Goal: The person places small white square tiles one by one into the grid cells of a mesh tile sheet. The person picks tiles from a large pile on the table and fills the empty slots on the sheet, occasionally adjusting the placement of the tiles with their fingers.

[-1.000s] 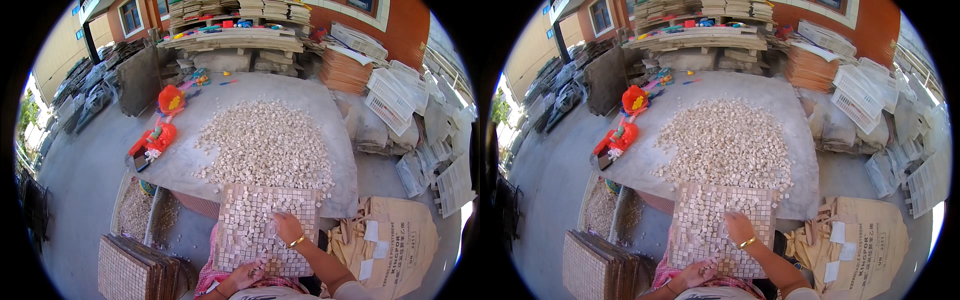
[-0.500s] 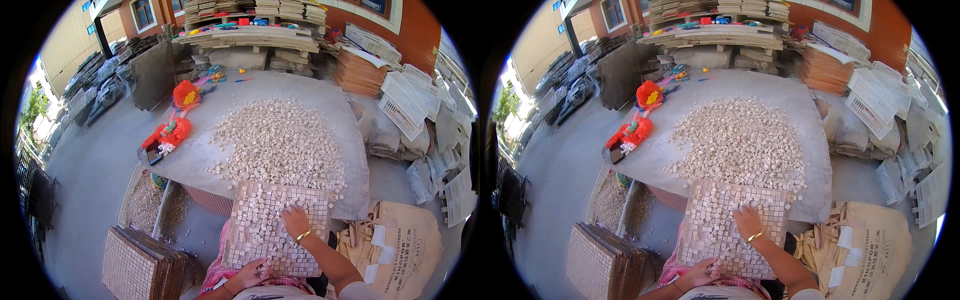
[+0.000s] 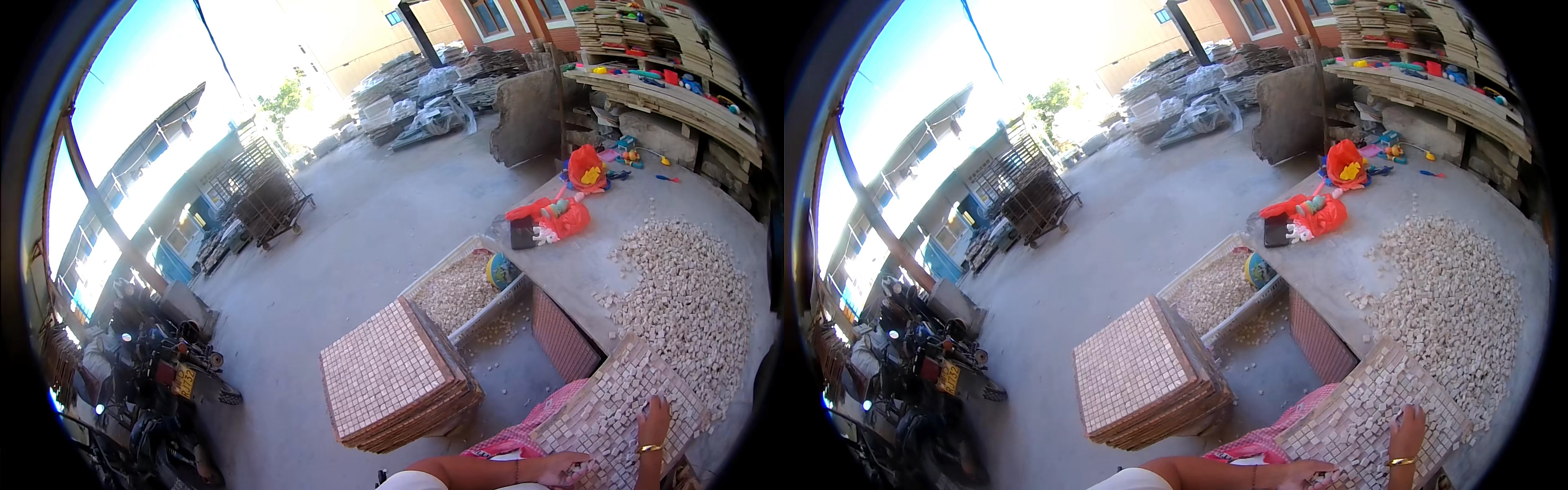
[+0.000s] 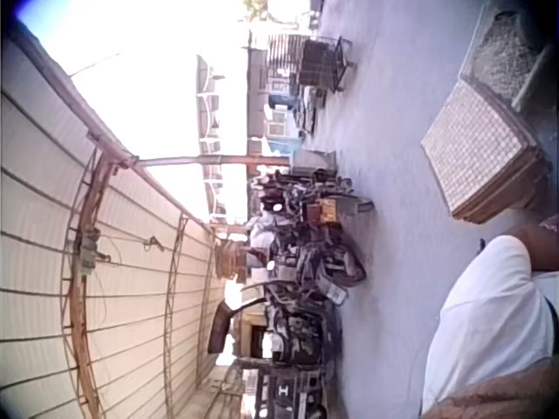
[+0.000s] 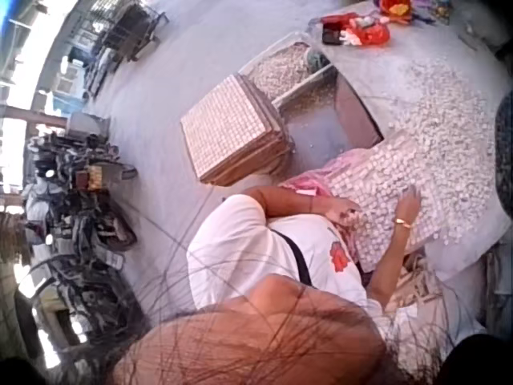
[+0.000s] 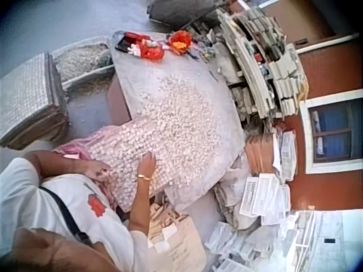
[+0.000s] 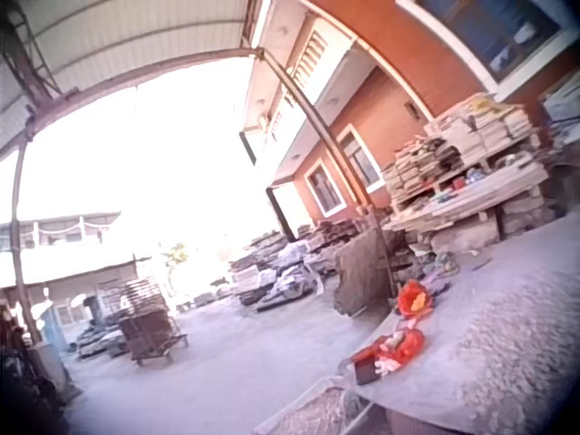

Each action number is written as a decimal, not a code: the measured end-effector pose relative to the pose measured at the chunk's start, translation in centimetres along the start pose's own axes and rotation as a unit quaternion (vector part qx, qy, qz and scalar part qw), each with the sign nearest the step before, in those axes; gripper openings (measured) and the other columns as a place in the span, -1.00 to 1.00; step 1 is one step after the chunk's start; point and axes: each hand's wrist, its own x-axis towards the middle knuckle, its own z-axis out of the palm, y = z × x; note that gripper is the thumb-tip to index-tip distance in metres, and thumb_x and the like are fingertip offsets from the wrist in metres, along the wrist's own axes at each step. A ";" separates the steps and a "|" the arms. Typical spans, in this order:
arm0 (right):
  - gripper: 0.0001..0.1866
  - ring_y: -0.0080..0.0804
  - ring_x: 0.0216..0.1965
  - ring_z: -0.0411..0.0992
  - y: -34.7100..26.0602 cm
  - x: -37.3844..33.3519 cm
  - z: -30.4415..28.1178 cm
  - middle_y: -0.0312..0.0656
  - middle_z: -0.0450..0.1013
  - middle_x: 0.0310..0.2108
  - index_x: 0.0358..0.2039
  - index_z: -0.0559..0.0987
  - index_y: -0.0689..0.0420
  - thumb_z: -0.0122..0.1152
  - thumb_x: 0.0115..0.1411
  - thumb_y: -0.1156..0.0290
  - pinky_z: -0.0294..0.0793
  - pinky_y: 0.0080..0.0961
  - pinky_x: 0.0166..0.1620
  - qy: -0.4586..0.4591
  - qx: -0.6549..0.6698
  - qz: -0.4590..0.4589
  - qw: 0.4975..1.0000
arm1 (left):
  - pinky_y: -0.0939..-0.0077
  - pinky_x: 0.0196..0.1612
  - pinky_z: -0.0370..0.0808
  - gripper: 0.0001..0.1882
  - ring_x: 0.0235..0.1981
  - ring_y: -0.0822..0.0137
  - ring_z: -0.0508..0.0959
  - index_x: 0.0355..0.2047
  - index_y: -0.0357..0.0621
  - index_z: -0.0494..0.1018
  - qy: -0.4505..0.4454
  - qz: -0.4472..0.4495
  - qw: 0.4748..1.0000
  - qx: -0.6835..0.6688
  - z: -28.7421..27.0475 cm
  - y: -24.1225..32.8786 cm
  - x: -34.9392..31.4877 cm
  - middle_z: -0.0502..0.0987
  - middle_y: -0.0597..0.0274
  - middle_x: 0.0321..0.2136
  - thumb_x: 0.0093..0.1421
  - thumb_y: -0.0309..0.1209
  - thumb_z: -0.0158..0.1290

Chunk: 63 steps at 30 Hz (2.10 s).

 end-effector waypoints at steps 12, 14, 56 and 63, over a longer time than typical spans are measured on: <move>-0.58 0.04 -0.20 0.29 1.2 1.5 -0.3 0.03 0.32 -0.30 -0.38 0.41 0.20 0.34 -0.35 0.62 0.29 -0.18 -0.14 0.034 0.040 -0.033 0.998 | 0.68 -0.55 0.32 -0.75 -0.56 0.57 0.30 -0.25 -0.21 0.38 -0.099 -0.009 0.995 -0.003 0.2 0.5 1.0 0.33 0.38 -0.55 0.26 -0.33 -0.22; -0.59 0.02 -0.22 0.29 0.9 1.5 -0.6 0.00 0.31 -0.34 -0.43 0.39 0.20 0.33 -0.36 0.63 0.28 -0.19 -0.17 0.034 0.049 -0.035 0.998 | 0.68 -0.56 0.31 -0.76 -0.58 0.59 0.29 -0.27 -0.22 0.38 -0.107 -0.071 0.985 -0.114 0.4 0.7 1.0 0.32 0.39 -0.57 0.25 -0.32 -0.21; -0.76 -0.18 -0.31 0.41 -1.3 -5.9 -3.3 -0.13 0.42 -0.31 -0.28 0.50 0.08 0.13 0.03 0.30 0.44 -0.28 -0.30 0.007 0.073 -0.035 0.997 | 0.69 -0.52 0.27 -0.79 -0.53 0.47 0.32 -0.22 -0.25 0.36 -0.040 -0.004 0.994 0.100 7.0 1.4 -5.4 0.34 0.30 -0.47 0.24 -0.36 -0.10; -0.80 -0.13 -0.33 0.40 -1.4 -1.7 -2.3 -0.13 0.38 -0.37 -0.35 0.48 0.09 0.18 -0.04 0.39 0.44 -0.27 -0.31 0.102 -0.011 0.027 0.994 | 0.68 -0.64 0.19 -0.79 -0.67 0.50 0.22 -0.30 -0.24 0.35 -0.026 -0.035 0.997 0.057 6.9 2.1 -6.2 0.28 0.32 -0.57 0.26 -0.33 -0.14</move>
